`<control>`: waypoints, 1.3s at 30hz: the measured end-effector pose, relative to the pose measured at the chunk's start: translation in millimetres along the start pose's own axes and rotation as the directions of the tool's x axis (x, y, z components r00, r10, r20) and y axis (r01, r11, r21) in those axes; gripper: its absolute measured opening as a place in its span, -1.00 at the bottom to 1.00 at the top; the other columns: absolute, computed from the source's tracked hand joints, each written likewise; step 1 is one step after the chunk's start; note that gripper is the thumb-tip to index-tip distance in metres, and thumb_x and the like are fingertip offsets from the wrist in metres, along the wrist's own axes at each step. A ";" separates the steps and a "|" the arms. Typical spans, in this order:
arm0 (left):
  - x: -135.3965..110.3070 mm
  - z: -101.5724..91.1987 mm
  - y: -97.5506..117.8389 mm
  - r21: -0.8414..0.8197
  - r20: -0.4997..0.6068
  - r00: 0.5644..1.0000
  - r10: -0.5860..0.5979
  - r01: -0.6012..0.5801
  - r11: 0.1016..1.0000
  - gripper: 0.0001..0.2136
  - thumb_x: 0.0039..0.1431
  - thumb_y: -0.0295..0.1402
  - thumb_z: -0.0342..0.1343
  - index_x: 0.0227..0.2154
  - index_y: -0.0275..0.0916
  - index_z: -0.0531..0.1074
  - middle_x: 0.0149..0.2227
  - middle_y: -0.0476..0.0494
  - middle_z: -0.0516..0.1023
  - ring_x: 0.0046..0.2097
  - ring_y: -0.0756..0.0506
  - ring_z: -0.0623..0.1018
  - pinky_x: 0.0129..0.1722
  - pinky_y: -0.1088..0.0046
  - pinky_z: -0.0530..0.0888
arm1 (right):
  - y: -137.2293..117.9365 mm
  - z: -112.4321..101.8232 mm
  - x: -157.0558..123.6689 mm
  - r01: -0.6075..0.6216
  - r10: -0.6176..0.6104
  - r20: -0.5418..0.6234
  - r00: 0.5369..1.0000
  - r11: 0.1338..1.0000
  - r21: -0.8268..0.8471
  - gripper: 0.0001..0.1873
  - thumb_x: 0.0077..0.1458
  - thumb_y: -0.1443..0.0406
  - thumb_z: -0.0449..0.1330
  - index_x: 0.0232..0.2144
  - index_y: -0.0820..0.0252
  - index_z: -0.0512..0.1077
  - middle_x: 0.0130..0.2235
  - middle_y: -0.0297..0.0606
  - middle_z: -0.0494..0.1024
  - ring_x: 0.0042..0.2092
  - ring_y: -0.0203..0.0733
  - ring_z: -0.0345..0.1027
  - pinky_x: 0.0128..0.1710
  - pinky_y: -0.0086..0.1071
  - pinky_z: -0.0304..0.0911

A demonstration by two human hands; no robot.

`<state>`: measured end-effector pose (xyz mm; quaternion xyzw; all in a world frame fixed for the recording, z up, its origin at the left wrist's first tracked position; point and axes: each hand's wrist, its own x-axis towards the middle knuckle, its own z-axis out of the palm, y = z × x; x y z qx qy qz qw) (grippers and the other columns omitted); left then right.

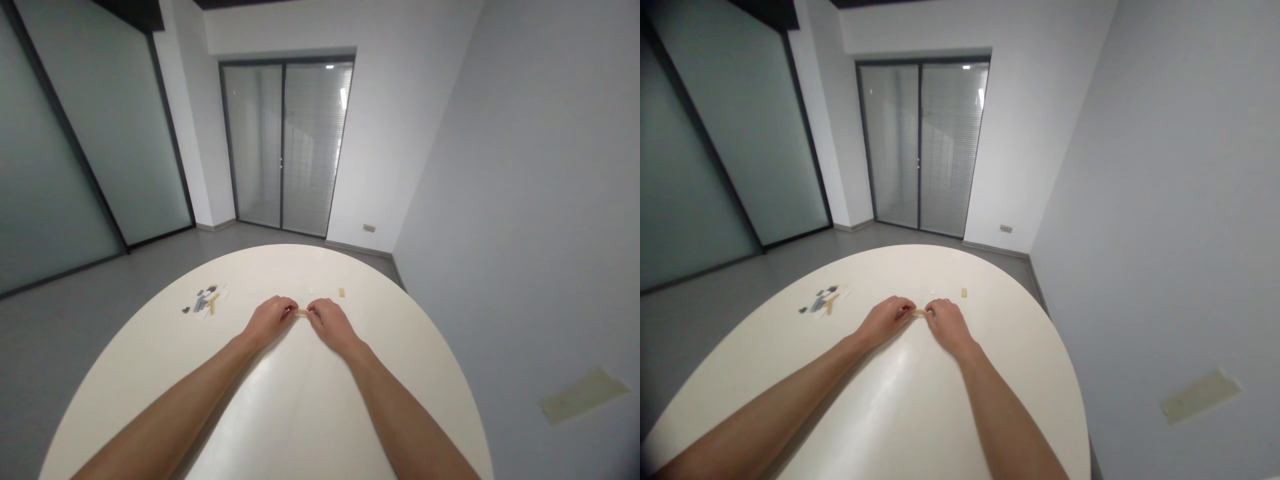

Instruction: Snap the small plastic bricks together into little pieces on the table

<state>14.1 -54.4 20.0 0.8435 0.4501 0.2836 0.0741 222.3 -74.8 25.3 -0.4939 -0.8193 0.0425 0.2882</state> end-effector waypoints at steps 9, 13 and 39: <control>0.4 3.0 -1.0 -0.129 -0.034 0.999 -0.004 0.000 0.992 -0.78 0.29 -0.25 -0.02 -0.17 -0.14 0.49 -0.19 -0.09 0.60 -0.14 -0.12 0.53 -0.14 0.36 0.43 | -3.1 -4.0 2.1 0.067 -0.067 -0.026 0.997 0.998 0.004 -0.84 0.25 0.31 0.14 -0.14 0.15 0.47 -0.13 -0.21 0.58 -0.04 -0.14 0.39 -0.01 -0.27 0.20; -0.5 1.1 1.8 -0.102 -0.057 0.998 0.015 -0.021 0.995 -0.80 0.27 -0.27 0.01 -0.13 -0.14 0.48 -0.15 -0.09 0.58 -0.11 -0.12 0.53 -0.11 0.35 0.43 | -1.9 -2.5 4.0 0.034 -0.034 -0.037 0.999 0.999 -0.009 -0.83 0.27 0.29 0.14 -0.13 0.15 0.49 -0.12 -0.19 0.59 -0.05 -0.12 0.39 -0.01 -0.25 0.21; -1.3 3.9 -5.6 -0.114 -0.145 0.989 -0.004 -0.012 0.993 -0.73 0.24 -0.26 0.07 -0.02 -0.15 0.44 -0.10 -0.11 0.56 -0.07 -0.11 0.53 -0.04 0.34 0.46 | -5.2 -2.5 1.3 0.028 -0.030 -0.047 0.998 0.999 -0.037 -0.80 0.25 0.17 0.17 -0.20 0.16 0.49 -0.18 -0.19 0.57 -0.08 -0.11 0.38 -0.06 -0.28 0.21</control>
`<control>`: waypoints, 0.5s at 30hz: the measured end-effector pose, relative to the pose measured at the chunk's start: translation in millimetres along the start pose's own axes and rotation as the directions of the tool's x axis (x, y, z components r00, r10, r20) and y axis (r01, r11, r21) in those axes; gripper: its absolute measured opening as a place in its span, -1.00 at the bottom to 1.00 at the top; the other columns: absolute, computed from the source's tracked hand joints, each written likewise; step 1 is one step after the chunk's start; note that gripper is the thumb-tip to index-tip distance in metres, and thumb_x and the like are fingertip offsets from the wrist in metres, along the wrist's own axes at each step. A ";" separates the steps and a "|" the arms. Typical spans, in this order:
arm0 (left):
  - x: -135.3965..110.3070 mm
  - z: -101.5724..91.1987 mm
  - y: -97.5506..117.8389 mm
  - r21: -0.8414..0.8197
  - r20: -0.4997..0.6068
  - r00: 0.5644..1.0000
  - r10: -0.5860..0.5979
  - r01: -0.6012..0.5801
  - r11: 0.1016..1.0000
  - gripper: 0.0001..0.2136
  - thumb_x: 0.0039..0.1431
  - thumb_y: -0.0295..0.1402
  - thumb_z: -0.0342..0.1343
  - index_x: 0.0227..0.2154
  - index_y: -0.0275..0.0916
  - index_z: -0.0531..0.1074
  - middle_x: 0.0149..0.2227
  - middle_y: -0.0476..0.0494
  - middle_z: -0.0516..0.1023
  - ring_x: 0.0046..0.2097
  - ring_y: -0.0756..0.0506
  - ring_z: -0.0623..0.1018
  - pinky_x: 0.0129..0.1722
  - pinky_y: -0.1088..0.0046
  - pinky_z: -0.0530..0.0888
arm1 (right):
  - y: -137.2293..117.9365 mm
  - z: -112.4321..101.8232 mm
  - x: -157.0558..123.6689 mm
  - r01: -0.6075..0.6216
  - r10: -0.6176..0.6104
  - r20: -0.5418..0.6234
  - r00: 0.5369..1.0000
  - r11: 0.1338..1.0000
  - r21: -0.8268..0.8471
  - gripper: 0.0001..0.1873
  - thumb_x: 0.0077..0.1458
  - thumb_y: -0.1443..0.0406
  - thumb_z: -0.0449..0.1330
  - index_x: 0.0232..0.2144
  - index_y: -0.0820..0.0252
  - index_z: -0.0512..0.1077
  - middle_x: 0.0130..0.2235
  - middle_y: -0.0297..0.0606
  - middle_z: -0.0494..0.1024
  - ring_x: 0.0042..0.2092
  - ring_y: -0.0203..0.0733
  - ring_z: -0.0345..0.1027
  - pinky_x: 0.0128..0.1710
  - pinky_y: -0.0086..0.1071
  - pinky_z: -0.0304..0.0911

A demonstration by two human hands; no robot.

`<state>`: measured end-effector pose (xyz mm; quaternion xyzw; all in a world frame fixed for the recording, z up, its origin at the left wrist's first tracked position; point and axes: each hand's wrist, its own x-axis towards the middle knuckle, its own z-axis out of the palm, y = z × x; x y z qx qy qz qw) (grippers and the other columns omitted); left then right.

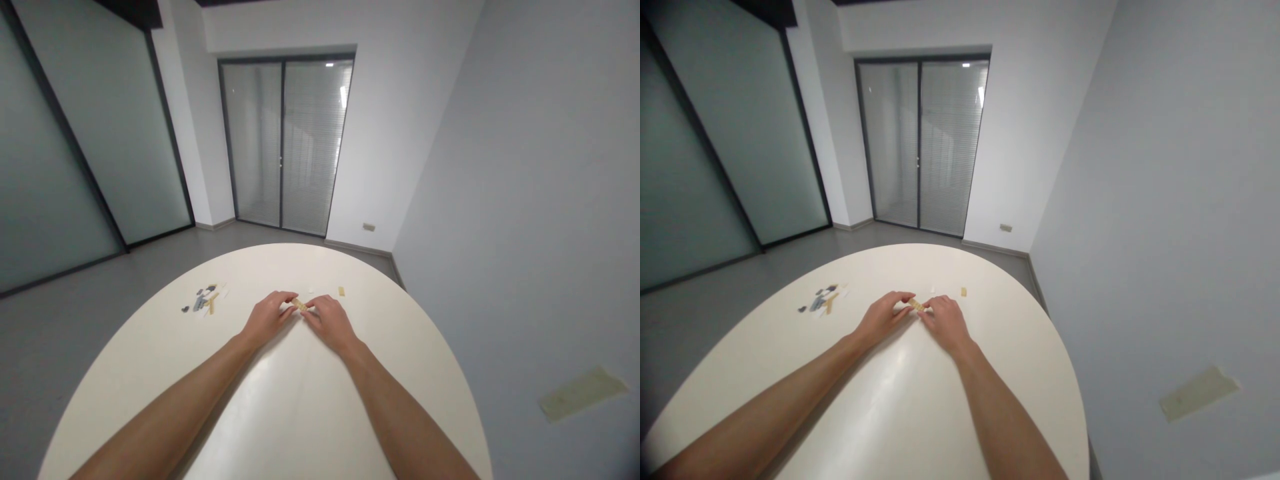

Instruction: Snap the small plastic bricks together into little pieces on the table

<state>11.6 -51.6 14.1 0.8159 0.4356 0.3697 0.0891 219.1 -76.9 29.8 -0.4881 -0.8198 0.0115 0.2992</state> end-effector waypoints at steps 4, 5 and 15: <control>-0.4 -0.1 -1.5 0.006 0.012 1.000 -0.010 0.010 1.000 -0.73 0.24 -0.25 0.08 -0.03 -0.15 0.45 -0.10 -0.10 0.57 -0.07 -0.11 0.54 -0.04 0.35 0.46 | 0.0 -0.4 -0.7 0.026 -0.026 0.000 1.000 1.000 0.007 -0.83 0.23 0.20 0.20 -0.20 0.16 0.48 -0.18 -0.19 0.57 -0.07 -0.10 0.37 -0.05 -0.27 0.22; -0.4 0.2 -2.2 0.007 0.016 1.000 -0.007 0.007 1.000 -0.72 0.24 -0.25 0.07 -0.02 -0.15 0.45 -0.10 -0.11 0.57 -0.07 -0.11 0.54 -0.04 0.35 0.46 | 0.1 -0.5 -0.9 0.032 -0.032 0.001 0.999 0.999 0.007 -0.84 0.23 0.20 0.20 -0.21 0.16 0.48 -0.18 -0.19 0.57 -0.07 -0.11 0.37 -0.04 -0.27 0.22; -1.0 1.7 -4.1 0.011 0.059 0.998 -0.009 0.009 1.000 -0.70 0.25 -0.22 0.06 0.01 -0.12 0.44 -0.01 -0.12 0.56 0.01 -0.14 0.53 0.02 0.31 0.45 | 0.3 -1.5 -2.9 0.055 -0.054 -0.023 0.998 0.998 0.026 -0.87 0.19 0.22 0.25 -0.23 0.14 0.45 -0.18 -0.20 0.55 -0.06 -0.09 0.36 -0.04 -0.25 0.23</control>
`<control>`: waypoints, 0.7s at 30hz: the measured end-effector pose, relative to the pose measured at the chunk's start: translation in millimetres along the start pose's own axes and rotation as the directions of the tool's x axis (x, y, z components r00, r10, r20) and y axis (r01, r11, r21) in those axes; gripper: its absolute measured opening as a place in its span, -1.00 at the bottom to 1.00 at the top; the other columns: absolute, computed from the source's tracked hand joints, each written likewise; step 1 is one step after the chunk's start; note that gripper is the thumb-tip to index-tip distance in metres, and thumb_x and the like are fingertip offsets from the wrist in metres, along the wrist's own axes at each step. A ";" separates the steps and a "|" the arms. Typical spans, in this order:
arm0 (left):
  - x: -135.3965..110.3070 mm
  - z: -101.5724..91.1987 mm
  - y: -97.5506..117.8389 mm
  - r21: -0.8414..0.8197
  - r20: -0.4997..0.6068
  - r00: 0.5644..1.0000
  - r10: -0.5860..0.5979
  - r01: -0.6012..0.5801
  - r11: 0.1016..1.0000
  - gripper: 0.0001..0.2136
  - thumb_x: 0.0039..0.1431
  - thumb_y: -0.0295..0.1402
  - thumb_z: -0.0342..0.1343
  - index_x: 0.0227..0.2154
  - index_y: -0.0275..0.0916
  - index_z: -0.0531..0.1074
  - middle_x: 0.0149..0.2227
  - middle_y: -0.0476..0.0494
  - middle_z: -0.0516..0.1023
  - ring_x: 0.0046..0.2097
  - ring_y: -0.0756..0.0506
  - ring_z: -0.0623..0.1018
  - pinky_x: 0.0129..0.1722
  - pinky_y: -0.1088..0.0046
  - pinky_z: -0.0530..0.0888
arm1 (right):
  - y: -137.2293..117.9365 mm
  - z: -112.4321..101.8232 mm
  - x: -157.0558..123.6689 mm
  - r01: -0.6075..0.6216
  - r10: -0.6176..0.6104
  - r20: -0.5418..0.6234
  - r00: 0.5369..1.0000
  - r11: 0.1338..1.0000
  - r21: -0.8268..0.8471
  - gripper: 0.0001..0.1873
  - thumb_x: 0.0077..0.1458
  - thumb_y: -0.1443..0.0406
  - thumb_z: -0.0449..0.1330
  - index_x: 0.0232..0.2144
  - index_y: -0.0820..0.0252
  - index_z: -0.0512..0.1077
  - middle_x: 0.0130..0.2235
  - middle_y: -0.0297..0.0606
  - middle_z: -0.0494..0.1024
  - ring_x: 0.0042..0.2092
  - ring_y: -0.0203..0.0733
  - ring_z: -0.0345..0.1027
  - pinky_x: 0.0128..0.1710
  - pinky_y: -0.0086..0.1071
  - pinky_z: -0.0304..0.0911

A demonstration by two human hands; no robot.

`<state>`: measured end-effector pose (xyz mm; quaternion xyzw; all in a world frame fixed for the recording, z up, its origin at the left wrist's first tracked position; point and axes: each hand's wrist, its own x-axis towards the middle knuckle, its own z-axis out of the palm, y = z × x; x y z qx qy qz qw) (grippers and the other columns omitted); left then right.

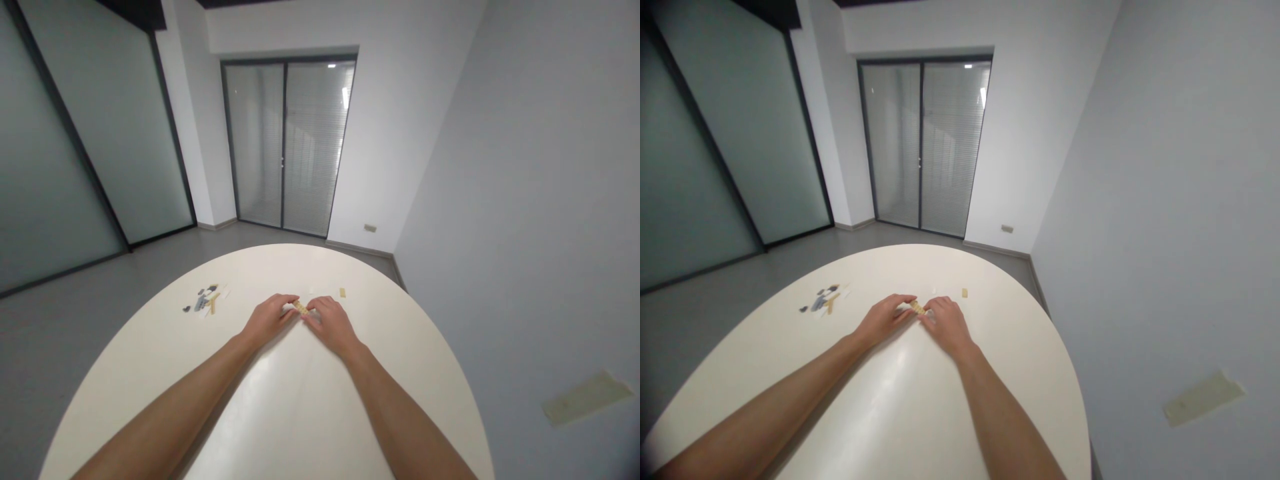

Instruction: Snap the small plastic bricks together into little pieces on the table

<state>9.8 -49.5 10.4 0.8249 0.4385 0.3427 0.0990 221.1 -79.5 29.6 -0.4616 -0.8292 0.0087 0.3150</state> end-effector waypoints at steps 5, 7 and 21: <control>0.5 1.5 -2.6 -0.015 -0.013 1.000 0.016 -0.016 1.000 -0.73 0.26 -0.24 0.05 -0.02 -0.13 0.45 -0.02 -0.11 0.56 0.00 -0.13 0.54 0.02 0.33 0.46 | -0.1 0.5 0.4 0.016 -0.016 0.003 1.000 1.000 0.008 -0.87 0.17 0.23 0.26 -0.24 0.13 0.44 -0.19 -0.22 0.55 -0.06 -0.09 0.35 -0.03 -0.25 0.23; 0.9 1.7 -3.5 -0.015 -0.018 1.000 0.025 -0.025 1.000 -0.74 0.26 -0.24 0.06 -0.04 -0.12 0.46 -0.04 -0.10 0.57 -0.01 -0.12 0.54 0.01 0.33 0.46 | 0.0 0.6 0.8 0.020 -0.020 0.009 1.000 1.000 0.010 -0.87 0.17 0.23 0.26 -0.25 0.13 0.44 -0.19 -0.21 0.55 -0.06 -0.08 0.35 -0.03 -0.25 0.23; 2.4 -2.2 4.0 -0.074 0.008 1.000 -0.010 0.011 0.997 -0.75 0.25 -0.26 0.08 -0.04 -0.10 0.48 -0.11 -0.07 0.60 -0.08 -0.11 0.55 -0.02 0.33 0.44 | 2.9 4.2 0.9 0.064 -0.064 -0.017 0.998 0.998 0.020 -0.86 0.14 0.28 0.29 -0.22 0.13 0.45 -0.14 -0.22 0.55 -0.04 -0.12 0.35 0.00 -0.25 0.24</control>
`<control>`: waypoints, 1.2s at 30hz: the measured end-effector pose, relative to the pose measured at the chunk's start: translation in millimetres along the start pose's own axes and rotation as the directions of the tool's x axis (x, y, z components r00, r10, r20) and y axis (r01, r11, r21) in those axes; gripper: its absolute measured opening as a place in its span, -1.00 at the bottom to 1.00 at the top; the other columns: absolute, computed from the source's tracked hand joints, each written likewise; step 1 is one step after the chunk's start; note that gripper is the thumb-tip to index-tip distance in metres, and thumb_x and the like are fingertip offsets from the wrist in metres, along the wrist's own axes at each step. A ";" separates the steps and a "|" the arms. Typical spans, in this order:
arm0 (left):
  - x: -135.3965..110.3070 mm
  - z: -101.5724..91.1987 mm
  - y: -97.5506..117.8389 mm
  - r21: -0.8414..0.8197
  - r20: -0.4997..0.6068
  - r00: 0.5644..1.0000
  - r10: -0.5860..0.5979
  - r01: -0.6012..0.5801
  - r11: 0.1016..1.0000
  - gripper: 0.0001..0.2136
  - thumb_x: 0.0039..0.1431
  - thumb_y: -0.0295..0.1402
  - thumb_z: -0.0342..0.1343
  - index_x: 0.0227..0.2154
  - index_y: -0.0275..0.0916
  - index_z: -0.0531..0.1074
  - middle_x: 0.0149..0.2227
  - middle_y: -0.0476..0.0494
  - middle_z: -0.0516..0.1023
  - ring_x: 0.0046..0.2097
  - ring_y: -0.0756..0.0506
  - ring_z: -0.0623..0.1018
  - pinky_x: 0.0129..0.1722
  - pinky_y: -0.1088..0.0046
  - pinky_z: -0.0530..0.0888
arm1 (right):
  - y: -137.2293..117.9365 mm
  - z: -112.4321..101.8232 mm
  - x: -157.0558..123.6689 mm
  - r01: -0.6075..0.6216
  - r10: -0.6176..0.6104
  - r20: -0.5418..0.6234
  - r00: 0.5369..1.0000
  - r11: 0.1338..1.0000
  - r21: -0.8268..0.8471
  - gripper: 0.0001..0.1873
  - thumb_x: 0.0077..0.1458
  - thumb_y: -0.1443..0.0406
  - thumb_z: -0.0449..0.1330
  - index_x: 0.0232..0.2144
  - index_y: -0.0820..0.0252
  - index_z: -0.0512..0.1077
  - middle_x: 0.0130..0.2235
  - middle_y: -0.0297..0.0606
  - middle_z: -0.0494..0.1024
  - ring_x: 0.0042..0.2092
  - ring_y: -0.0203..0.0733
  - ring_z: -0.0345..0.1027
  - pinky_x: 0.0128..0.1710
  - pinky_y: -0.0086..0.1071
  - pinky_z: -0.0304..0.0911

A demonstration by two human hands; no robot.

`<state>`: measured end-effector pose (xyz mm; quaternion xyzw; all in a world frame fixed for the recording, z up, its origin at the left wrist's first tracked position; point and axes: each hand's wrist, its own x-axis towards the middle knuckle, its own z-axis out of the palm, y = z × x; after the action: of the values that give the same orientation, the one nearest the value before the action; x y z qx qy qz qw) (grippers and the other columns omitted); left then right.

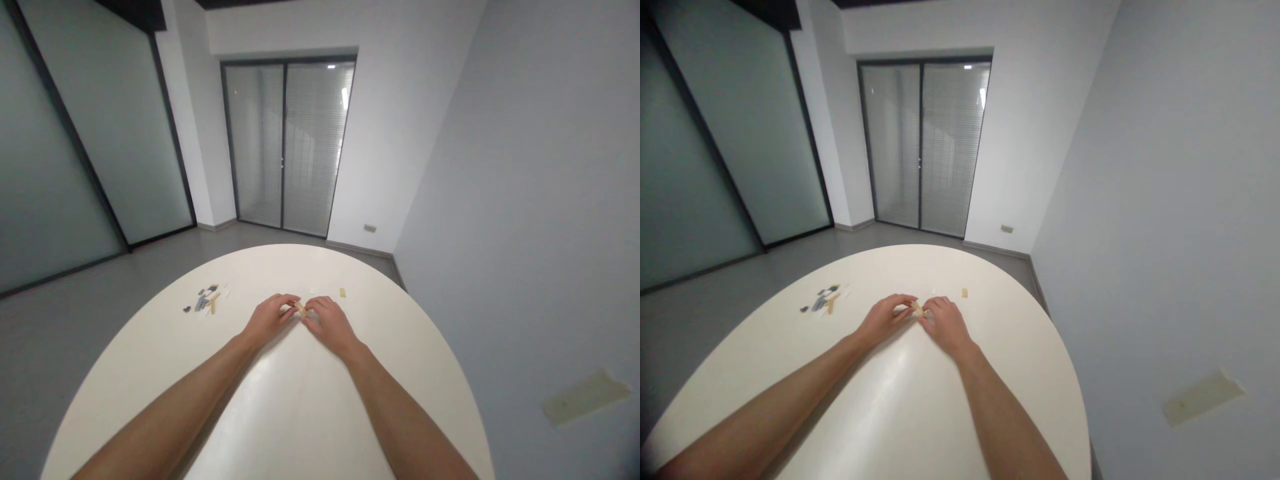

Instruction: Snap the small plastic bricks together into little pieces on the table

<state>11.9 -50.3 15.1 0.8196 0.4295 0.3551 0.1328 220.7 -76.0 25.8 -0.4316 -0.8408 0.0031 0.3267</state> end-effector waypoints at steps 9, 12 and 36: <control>3.1 2.3 5.7 -0.148 -0.014 0.999 -0.038 0.036 0.988 -0.72 0.23 -0.24 0.08 -0.06 -0.14 0.52 -0.13 -0.11 0.62 -0.10 -0.12 0.57 -0.05 0.34 0.46 | -1.6 -0.3 0.8 0.019 -0.019 -0.018 1.000 1.000 -0.002 -0.84 0.14 0.29 0.28 -0.20 0.10 0.44 -0.14 -0.25 0.55 -0.04 -0.12 0.35 0.00 -0.25 0.26; 5.0 3.7 10.0 -0.238 -0.015 0.997 -0.077 0.072 0.969 -0.71 0.23 -0.21 0.07 -0.07 -0.18 0.53 -0.13 -0.13 0.63 -0.12 -0.12 0.58 -0.06 0.35 0.46 | -3.9 -2.2 1.2 0.024 -0.024 -0.013 1.000 1.000 -0.002 -0.84 0.16 0.30 0.27 -0.18 0.11 0.43 -0.13 -0.25 0.54 -0.04 -0.12 0.35 0.00 -0.25 0.25; 8.6 11.0 22.9 -0.525 0.038 0.973 -0.230 0.215 0.824 -0.76 0.13 -0.19 0.15 -0.30 -0.27 0.52 -0.29 -0.15 0.62 -0.30 -0.09 0.57 -0.25 0.38 0.48 | -6.2 -2.4 1.1 0.007 -0.006 -0.028 1.000 1.000 0.026 -0.60 0.17 0.26 0.24 0.05 0.11 0.34 0.00 -0.17 0.51 0.03 -0.07 0.35 0.04 -0.16 0.26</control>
<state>36.7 -56.1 23.3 0.6915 0.4104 0.4519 0.3863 217.1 -79.8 30.1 -0.4245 -0.8375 0.0070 0.3441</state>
